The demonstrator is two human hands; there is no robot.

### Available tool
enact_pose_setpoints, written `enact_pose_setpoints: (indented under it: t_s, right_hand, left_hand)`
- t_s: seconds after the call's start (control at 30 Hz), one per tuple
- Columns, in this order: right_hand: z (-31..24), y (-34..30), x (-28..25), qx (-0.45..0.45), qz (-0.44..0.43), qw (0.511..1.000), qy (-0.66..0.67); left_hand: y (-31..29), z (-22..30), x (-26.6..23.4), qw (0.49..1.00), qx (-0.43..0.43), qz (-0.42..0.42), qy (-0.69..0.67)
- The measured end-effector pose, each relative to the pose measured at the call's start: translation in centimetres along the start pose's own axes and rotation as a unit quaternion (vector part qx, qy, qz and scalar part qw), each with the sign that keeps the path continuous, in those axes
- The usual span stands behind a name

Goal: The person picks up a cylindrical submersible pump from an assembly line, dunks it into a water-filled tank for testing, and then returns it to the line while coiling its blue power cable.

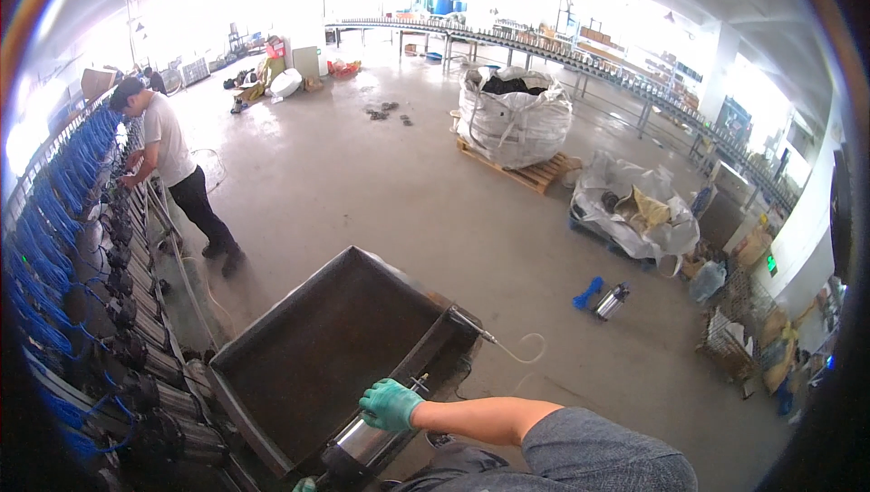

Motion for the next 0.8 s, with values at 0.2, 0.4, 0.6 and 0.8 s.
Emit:
enact_pose_setpoints:
  t_s: [0.2,0.4,0.6,0.8]
  right_hand:
    - [-0.3,0.7,0.2,-0.008,-0.012,1.0,-0.019]
    - [0.8,1.6,-0.9,-0.022,0.015,0.999,-0.025]
    - [0.0,1.3,1.1,-0.016,0.038,0.999,0.007]
    - [0.4,0.6,0.8,-0.008,0.05,0.999,0.005]
  left_hand:
    - [-0.6,-3.0,-1.9,0.959,0.204,0.029,0.193]
    - [-1.9,4.3,1.6,0.874,0.14,0.051,0.463]
    - [-2.0,1.7,1.1,0.744,0.304,0.178,0.568]
    - [-1.5,0.9,1.9,0.638,0.374,0.21,0.639]
Point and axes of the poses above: each hand's wrist, its own y-axis towards the middle knuckle, its own x-axis out of the palm, z = x × y, the point moved 1 cm from there along y, towards the middle knuckle, and after that the axes turned 1 degree about y, right-handed, at the moved point
